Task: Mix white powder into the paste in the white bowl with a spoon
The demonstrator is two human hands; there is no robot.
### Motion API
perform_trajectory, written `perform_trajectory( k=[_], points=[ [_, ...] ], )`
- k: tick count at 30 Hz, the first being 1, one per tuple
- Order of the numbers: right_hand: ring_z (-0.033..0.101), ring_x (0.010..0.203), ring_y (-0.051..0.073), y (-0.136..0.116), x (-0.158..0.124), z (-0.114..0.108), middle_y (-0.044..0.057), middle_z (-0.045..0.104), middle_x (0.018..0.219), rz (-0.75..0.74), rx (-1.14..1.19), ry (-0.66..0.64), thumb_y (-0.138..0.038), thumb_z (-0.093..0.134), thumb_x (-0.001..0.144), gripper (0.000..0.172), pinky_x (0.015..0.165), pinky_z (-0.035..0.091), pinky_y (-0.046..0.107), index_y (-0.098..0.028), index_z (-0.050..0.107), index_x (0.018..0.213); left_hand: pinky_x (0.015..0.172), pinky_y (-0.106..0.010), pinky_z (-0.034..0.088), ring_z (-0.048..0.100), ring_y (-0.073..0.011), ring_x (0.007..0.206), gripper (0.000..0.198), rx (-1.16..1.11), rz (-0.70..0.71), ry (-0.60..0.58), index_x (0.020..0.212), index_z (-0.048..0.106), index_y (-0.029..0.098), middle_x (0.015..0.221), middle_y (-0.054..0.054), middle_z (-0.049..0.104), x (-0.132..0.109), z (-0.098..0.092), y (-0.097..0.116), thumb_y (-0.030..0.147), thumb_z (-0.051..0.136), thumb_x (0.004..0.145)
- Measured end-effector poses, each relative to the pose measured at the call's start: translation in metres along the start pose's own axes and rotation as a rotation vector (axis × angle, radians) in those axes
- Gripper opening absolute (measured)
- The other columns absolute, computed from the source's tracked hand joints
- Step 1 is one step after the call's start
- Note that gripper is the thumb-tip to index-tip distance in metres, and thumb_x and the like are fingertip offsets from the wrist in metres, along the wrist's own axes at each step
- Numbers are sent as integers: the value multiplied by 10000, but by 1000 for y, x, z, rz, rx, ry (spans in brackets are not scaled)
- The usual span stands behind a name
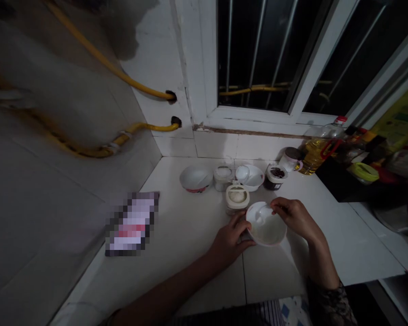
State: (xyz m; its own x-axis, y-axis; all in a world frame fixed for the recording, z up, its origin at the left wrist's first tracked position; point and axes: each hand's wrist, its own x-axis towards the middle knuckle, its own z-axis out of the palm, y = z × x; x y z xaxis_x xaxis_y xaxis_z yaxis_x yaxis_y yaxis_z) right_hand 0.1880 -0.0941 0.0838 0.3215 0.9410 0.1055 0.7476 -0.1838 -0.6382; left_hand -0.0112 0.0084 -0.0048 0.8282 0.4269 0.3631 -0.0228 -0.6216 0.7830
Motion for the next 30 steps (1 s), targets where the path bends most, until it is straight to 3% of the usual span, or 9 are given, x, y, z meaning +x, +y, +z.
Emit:
perform_trajectory(
  k=[5, 13, 18, 24, 30],
  points=[
    [571, 620, 152, -6, 0, 9, 14, 667, 664, 3, 185, -169, -313, 516, 831, 208, 617, 415, 257, -190, 660, 745, 839, -316, 514, 577, -213, 1063, 203, -34, 20, 0, 969, 562, 216, 1279, -95, 470, 1, 1, -1, 351, 637, 838],
    [537, 563, 139, 9, 8, 0, 21, 668, 581, 230, 473, -24, -380, 640, 684, 217, 609, 397, 265, -165, 642, 709, 820, -317, 530, 560, -226, 1093, 194, -50, -4, -17, 956, 550, 209, 1283, -104, 468, 0, -1, 0, 349, 625, 844],
    [313, 398, 67, 12, 8, -5, 13, 657, 564, 347, 556, -9, -406, 655, 637, 269, 435, 226, 234, -159, 632, 739, 819, -318, 532, 563, -227, 1097, 204, -47, -1, -15, 975, 551, 211, 1287, -105, 467, -1, -1, 1, 328, 636, 831],
    [530, 571, 138, 13, 8, 2, 13, 653, 574, 200, 420, -48, -384, 635, 691, 221, 606, 398, 264, -164, 647, 708, 837, -315, 521, 557, -226, 1105, 192, -31, 13, -11, 958, 550, 211, 1271, -99, 476, 0, 0, 0, 301, 648, 819],
    [566, 587, 147, 7, 5, 5, 1, 655, 593, 183, 407, -176, -389, 645, 707, 222, 644, 437, 281, -169, 668, 696, 816, -304, 528, 568, -217, 1079, 196, -33, 15, 6, 965, 550, 218, 1280, -95, 468, 0, 0, 0, 313, 646, 822]
  ],
)
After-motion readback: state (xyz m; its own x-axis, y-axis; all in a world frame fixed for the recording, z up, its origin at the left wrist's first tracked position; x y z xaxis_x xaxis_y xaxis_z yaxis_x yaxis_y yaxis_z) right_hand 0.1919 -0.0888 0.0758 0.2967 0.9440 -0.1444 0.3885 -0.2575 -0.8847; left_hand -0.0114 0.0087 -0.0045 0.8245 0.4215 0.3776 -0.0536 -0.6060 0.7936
